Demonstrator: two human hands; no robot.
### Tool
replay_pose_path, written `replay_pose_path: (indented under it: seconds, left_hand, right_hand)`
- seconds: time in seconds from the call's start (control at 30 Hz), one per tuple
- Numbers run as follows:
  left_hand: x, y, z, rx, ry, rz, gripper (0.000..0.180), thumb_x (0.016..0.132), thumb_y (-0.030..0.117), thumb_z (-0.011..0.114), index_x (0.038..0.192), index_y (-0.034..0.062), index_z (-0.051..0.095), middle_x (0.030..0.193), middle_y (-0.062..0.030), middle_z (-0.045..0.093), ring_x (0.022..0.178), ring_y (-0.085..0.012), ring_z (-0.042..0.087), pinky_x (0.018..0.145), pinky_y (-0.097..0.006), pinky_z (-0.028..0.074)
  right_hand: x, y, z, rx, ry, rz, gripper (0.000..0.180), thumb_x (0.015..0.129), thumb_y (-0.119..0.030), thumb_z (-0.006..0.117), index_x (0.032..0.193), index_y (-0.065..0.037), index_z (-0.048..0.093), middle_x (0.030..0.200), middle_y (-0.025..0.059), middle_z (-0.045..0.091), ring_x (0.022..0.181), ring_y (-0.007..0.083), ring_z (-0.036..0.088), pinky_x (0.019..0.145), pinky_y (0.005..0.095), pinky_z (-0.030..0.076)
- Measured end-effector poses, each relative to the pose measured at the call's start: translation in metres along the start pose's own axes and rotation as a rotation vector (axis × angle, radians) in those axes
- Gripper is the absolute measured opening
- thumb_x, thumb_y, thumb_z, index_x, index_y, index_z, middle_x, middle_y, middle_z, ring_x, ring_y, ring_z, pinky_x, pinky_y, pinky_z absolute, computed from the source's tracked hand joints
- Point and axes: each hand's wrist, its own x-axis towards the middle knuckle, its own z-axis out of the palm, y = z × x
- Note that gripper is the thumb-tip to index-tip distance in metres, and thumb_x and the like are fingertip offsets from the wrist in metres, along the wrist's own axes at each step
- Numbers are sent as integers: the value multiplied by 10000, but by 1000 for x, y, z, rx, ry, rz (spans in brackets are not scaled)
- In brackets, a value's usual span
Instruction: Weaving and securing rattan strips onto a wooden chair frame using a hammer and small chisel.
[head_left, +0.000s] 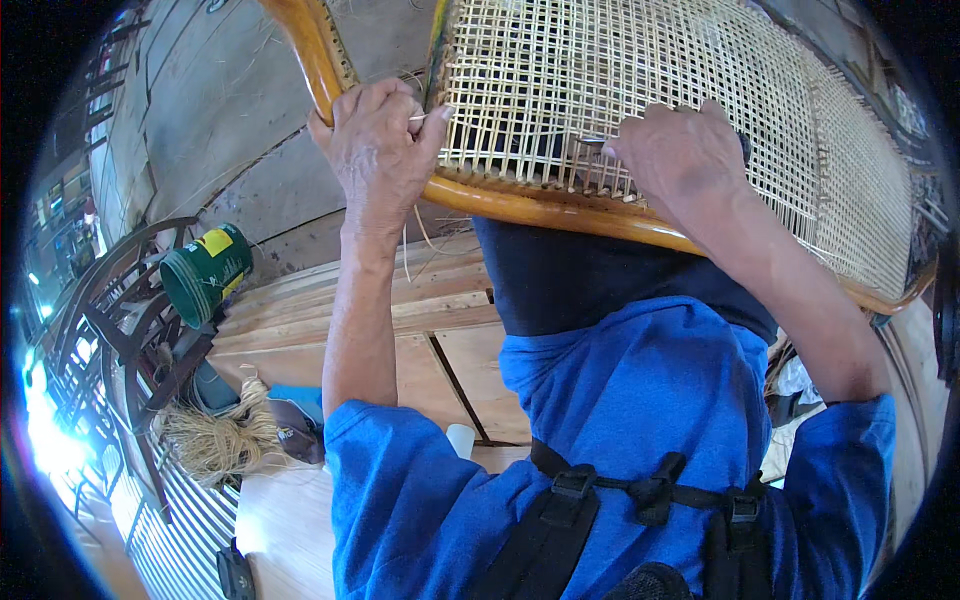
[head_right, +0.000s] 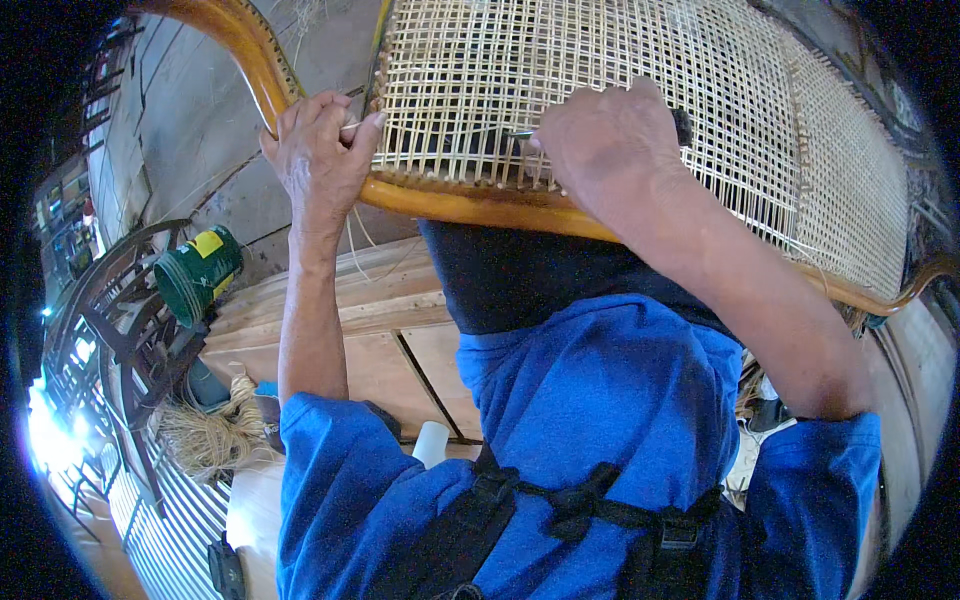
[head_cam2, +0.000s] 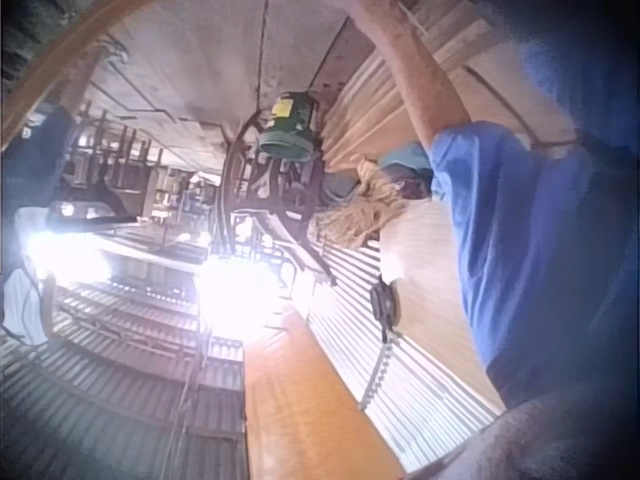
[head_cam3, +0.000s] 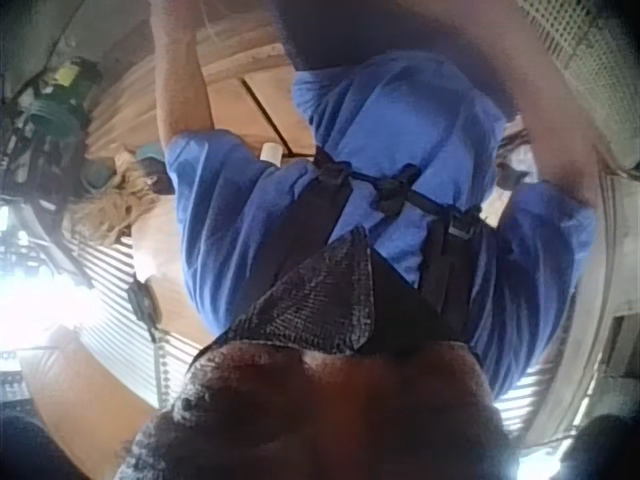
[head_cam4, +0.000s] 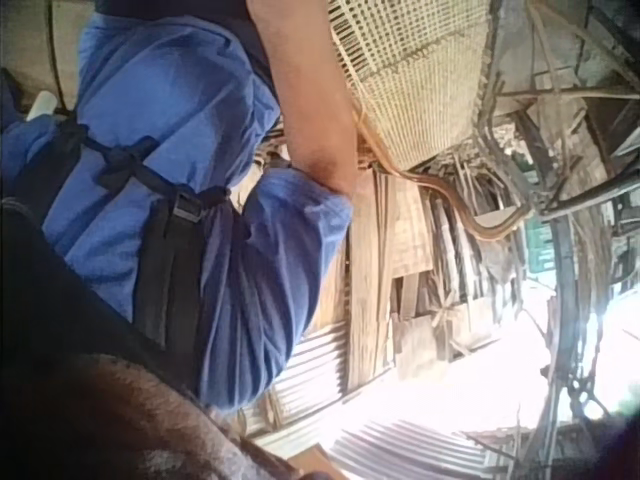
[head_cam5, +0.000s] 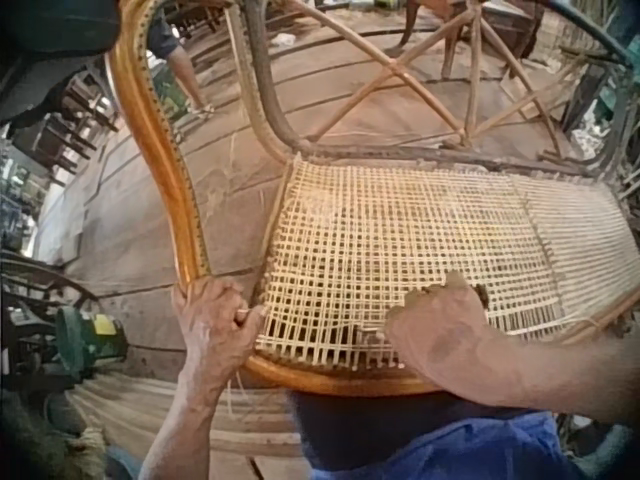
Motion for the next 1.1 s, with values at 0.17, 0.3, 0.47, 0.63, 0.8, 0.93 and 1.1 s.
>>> replay_pose_path:
  seconds: [0.17,0.3,0.47,0.63,0.8,0.93,1.1]
  left_hand:
    - [1,-1,3,-51,-21,-15,298,746,316,711,610,100,557,975,29,645,1004,-208,559,920,-568,294]
    - [2,0,1,-41,-37,-22,311,738,319,715,593,100,548,982,34,646,1012,-206,555,915,-551,298]
    - [-1,-2,4,-66,33,-4,196,720,302,702,696,122,628,907,55,617,960,-206,543,919,-576,289]
    - [1,0,4,-57,28,17,196,723,304,701,693,125,625,908,55,619,958,-202,545,922,-586,286]
    - [-1,-3,8,-87,45,6,199,729,298,702,684,126,613,900,52,615,951,-200,545,922,-591,282]
    - [-1,-4,5,-107,47,14,207,728,303,709,682,130,605,908,49,611,947,-198,542,931,-582,277]
    - [-1,-2,3,-103,43,22,236,720,326,718,680,127,597,922,48,613,947,-192,540,939,-567,270]
  right_hand:
    - [10,-15,-3,-59,18,-105,174,835,-155,541,817,-136,713,833,78,698,827,246,677,787,391,439]
    - [28,-8,1,-30,106,-135,163,815,-140,548,807,-133,710,825,78,696,836,238,672,759,394,441]
    - [15,-17,1,18,148,-75,166,804,-122,546,799,-131,711,835,75,695,820,233,670,767,385,429]
    - [23,-29,-9,3,61,-145,166,810,-136,552,829,-127,716,847,69,696,840,236,666,783,398,418]
    - [35,-29,-6,-29,88,-144,177,816,-144,543,827,-127,718,817,70,696,826,243,673,783,397,426]
    - [33,-27,-5,11,63,-107,185,824,-150,535,861,-130,715,814,76,697,826,246,677,762,394,440]
    - [30,-39,-15,22,36,-148,176,818,-162,548,846,-134,720,853,82,703,839,234,678,753,398,444]
